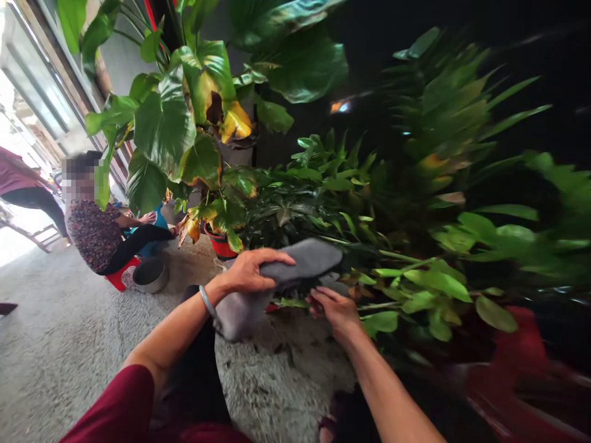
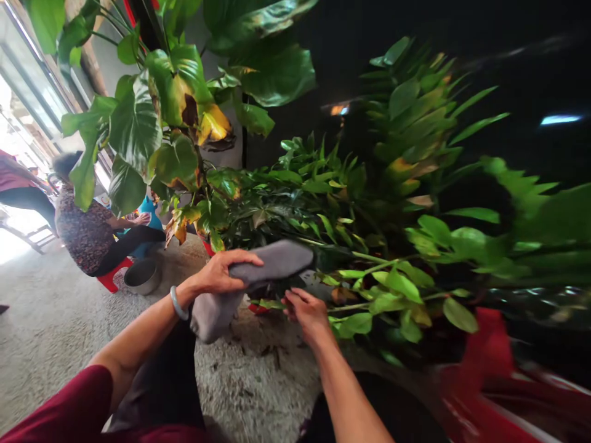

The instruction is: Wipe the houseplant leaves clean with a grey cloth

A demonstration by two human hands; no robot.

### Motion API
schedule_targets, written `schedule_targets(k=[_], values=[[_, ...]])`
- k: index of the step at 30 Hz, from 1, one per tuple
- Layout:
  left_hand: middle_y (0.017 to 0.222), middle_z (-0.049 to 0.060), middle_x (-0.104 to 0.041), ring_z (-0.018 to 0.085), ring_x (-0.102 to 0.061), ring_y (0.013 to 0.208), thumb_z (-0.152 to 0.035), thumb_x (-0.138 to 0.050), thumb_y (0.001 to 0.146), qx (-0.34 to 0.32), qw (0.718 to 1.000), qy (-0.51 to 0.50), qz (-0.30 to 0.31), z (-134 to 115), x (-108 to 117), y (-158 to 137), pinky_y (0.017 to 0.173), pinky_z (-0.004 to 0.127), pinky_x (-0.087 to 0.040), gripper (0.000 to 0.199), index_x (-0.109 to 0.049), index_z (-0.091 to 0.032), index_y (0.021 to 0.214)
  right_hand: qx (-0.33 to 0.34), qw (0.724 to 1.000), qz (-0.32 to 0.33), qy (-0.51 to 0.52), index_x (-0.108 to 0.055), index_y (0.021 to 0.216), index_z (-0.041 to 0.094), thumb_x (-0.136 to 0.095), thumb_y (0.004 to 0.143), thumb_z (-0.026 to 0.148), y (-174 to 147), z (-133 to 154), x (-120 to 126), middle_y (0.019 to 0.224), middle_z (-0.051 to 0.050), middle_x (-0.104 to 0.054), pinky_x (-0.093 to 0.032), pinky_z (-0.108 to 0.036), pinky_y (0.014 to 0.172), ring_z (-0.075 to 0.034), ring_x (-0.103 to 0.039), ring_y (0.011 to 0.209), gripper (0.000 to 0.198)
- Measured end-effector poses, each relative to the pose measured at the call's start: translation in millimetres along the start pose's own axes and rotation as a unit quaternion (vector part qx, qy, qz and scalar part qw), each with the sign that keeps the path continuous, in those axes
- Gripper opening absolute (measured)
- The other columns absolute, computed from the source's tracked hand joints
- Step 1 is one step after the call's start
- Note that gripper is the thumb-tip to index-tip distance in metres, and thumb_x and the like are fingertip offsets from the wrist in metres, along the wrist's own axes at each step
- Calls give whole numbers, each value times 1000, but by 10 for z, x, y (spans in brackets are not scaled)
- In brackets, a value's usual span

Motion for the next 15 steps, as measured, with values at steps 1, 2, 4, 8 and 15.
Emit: schedule_targets(k=[1,2,4,8,15], values=[[128,5,-64,26,-58,119,-12,-62,67,-1,999,7,-52,-15,61,68,106,37,-43,57,-65,-23,122,-7,1000,-1,5,-64,73,21,-74,49,37,-10,7,-11,51,-2,-66,-38,-27,34,-16,-53,38,31],[130,5,-63,25,-57,121,-12,-61,67,3,995,20,-97,-10,100,137,108,38,-41,57,-64,-23,124,-10,1000,-1,9,-65,76,21,-74,49,38,-20,17,-25,52,-2,-66,-39,-27,35,-16,-54,38,33],[132,5,-62,25,-55,123,-11,-59,67,29,990,52,-127,58,85,223,109,38,-40,58,-63,-23,124,-14,1000,-2,14,-65,78,21,-74,49,39,-39,32,-52,52,-1,-66,-39,-27,35,-16,-54,39,35],[123,4,-67,27,-61,115,-11,-63,63,60,993,80,66,217,-176,-12,103,39,-45,54,-68,-23,116,-20,1000,-2,12,-66,73,21,-72,50,38,-53,28,-71,50,0,-64,-37,-26,34,-16,-53,37,30],[123,4,-67,24,-61,114,-11,-63,65,135,987,40,-81,117,262,-352,104,34,-44,56,-67,-21,120,-18,1000,-3,4,-67,73,18,-75,50,35,-66,28,-53,50,0,-64,-37,-24,34,-14,-53,37,30]])
Point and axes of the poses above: each hand's wrist, its own y-axis towards the middle knuckle, its own x-axis out of the back of the hand, z = x × y, the point moved 4 cm from there along y, towards the middle knuckle
